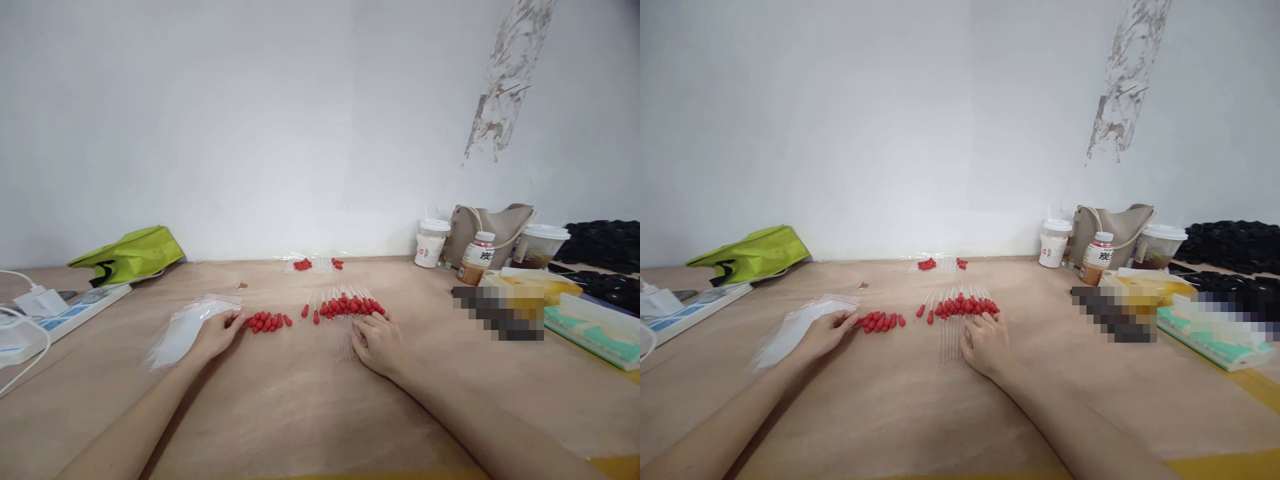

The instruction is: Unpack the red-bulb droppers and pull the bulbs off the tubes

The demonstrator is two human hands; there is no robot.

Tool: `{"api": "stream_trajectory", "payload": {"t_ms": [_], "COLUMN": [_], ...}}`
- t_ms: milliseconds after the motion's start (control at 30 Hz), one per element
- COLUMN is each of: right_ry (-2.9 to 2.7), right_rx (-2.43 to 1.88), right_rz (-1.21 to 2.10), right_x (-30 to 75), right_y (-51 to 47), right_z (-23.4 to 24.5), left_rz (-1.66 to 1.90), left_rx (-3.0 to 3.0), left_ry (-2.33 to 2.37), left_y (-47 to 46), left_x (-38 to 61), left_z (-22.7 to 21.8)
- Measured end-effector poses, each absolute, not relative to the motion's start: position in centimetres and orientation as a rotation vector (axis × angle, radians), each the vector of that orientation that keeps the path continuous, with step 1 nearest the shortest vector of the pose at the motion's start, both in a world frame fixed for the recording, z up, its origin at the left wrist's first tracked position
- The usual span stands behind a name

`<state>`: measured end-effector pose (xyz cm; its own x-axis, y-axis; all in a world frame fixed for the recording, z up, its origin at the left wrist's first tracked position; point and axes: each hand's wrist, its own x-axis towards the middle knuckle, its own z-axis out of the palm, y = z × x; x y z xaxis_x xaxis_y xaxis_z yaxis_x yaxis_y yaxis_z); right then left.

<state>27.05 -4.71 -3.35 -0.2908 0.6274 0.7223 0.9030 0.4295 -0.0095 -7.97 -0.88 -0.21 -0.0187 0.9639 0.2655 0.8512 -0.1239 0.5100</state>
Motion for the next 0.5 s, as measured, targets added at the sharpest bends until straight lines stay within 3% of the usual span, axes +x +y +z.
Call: {"api": "stream_trajectory", "payload": {"t_ms": [333, 500], "right_ry": [-1.96, -1.858], "right_rx": [-1.29, -1.334], "right_rz": [-0.441, -0.371], "right_x": [27.1, 28.3], "right_y": [-5.0, -4.2], "right_z": [-3.2, -3.4], "left_rz": [0.866, 1.062], "left_rx": [2.122, 2.354], "left_ry": [2.025, 2.07], "left_y": [-1.1, -1.7], "left_x": [-7.9, -5.9], "left_z": [-0.1, 1.2]}}
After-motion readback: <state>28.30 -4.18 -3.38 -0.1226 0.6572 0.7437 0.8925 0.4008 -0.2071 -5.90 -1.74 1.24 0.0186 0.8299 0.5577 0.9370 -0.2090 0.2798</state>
